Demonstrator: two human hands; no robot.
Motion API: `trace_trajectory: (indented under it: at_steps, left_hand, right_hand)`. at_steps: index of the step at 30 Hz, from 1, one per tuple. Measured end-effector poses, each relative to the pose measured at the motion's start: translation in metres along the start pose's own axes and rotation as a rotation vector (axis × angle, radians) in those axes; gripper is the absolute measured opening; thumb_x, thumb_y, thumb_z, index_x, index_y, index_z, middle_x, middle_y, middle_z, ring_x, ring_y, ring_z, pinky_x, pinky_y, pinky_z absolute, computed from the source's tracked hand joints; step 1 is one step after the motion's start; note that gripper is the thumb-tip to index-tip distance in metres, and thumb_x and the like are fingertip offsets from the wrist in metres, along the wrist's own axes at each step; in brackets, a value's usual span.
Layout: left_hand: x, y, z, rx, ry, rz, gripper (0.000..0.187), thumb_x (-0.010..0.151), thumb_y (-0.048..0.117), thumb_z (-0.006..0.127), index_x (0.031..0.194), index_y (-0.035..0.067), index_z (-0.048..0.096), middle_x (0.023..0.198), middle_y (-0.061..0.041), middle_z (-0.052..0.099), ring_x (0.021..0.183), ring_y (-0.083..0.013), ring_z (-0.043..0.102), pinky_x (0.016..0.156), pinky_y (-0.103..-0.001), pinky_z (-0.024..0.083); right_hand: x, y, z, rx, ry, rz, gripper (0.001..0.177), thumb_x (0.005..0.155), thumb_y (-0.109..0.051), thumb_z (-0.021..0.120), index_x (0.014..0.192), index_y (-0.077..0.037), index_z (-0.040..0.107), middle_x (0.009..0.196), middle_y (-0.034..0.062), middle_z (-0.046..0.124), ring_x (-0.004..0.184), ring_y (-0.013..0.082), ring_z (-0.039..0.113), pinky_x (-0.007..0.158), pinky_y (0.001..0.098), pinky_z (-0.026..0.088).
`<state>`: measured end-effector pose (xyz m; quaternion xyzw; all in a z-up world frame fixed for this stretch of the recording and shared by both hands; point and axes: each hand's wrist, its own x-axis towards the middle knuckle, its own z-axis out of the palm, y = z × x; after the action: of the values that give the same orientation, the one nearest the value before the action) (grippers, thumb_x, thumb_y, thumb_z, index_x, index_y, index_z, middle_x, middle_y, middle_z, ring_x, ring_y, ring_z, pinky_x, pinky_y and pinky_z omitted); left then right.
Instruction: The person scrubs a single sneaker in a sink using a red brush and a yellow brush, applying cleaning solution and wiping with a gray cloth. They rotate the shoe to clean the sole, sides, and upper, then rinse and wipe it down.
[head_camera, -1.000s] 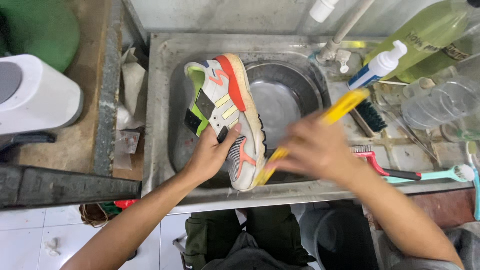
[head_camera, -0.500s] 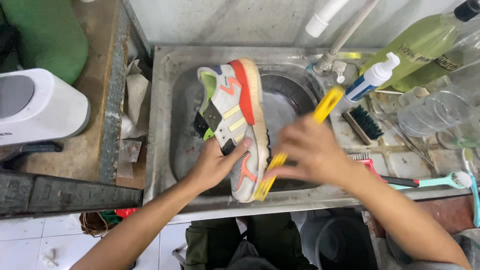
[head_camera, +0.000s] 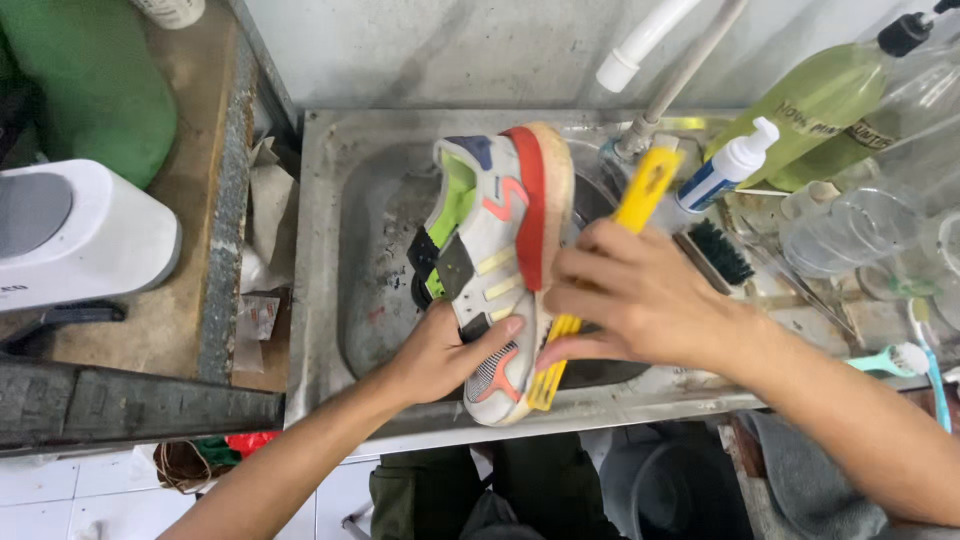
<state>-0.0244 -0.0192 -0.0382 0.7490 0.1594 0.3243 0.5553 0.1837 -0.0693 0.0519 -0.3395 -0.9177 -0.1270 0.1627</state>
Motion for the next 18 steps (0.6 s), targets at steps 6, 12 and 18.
trace_trajectory:
  at_steps: [6,12,18]
  left_hand:
    - [-0.003,0.002,-0.001,0.044,-0.012,0.000,0.034,0.094,0.027,0.049,0.117,0.003,0.059,0.115,-0.006,0.066,0.111,-0.0170,0.060,0.097,-0.031,0.044]
    - [-0.002,0.008,0.000,0.071,-0.083,-0.041,0.031,0.095,0.031,0.047,0.104,0.004,0.060,0.102,-0.004,0.069,0.098,-0.0162,0.064,0.089,-0.030,0.047]
    - [-0.003,0.005,0.000,0.054,-0.073,0.022,0.033,0.096,0.029,0.044,0.112,0.004,0.059,0.114,-0.007,0.066,0.109,-0.0187,0.058,0.099,-0.033,0.041]
  right_hand:
    - [0.005,0.027,-0.028,-0.239,0.061,0.065,0.048,0.078,-0.065,0.064,0.080,-0.017,0.063,0.075,0.0036,0.048,0.075,0.0193,0.041,0.072,0.0275,0.036]
    - [0.012,0.036,-0.039,-0.177,-0.076,0.054,0.038,0.079,-0.057,0.069,0.085,-0.019,0.068,0.075,-0.0002,0.055,0.079,0.0173,0.050,0.079,0.0275,0.040]
    - [0.013,0.006,-0.017,-0.040,-0.155,-0.008,0.048,0.080,-0.067,0.051,0.081,-0.021,0.064,0.075,-0.0025,0.051,0.076,0.0156,0.038,0.056,0.0229,0.033]
